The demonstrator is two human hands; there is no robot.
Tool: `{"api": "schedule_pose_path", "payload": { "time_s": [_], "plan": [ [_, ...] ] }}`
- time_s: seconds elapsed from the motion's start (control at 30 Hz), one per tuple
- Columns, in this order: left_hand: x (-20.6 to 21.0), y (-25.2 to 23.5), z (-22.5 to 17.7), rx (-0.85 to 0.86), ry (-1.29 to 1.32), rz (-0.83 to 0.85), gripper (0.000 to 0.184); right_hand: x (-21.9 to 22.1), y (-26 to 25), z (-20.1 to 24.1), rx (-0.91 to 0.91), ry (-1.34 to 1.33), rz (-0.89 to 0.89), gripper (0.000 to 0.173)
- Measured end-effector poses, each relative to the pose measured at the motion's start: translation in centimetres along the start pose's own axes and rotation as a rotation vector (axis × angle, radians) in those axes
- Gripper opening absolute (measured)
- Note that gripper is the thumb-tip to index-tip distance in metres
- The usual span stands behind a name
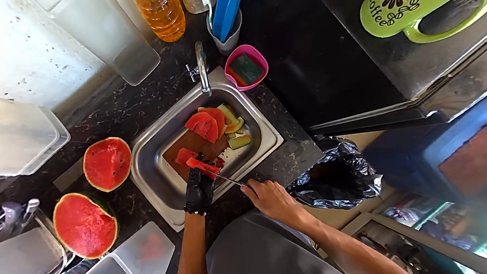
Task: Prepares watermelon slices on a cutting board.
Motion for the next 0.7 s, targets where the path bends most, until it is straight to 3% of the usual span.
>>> {"api": "schedule_pose_path", "payload": {
  "time_s": [0.17, 0.3, 0.43, 0.53, 0.7],
  "plan": [
    [-4.6, -4.8, 5.3, 0.102, 0.242, 0.196, 0.037, 1.8, -1.0, 0.4, -0.016, -0.114, -0.055, 0.058],
    [-0.2, -0.6, 1.6, -0.060, 0.203, -0.074, 0.040, 2.3, -1.5, 0.3, -0.038, -0.371, -0.093, 0.053],
    [-0.3, -0.8, 1.3, -0.011, 0.157, -0.061, 0.041, 1.0, -1.0, -0.1, -0.025, -0.235, -0.053, 0.057],
    [-2.2, -2.4, 2.4, 0.084, 0.139, 0.053, 0.041, 0.7, -0.3, -0.1, -0.033, -0.136, 0.025, 0.059],
    [0.5, 0.1, -0.6, 0.046, 0.093, 0.070, 0.041, 0.3, 0.1, 0.1, -0.033, -0.074, 0.034, 0.059]
  ]
}}
Point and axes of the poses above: each hand's wrist, its own y-axis away from the middle knuckle, its own x-axis out of the palm, z = x × y, the point moved 6 cm from there along -y, towards the middle knuckle, and after that the axes turned 2 degrees about y, right-handed, at the moved point
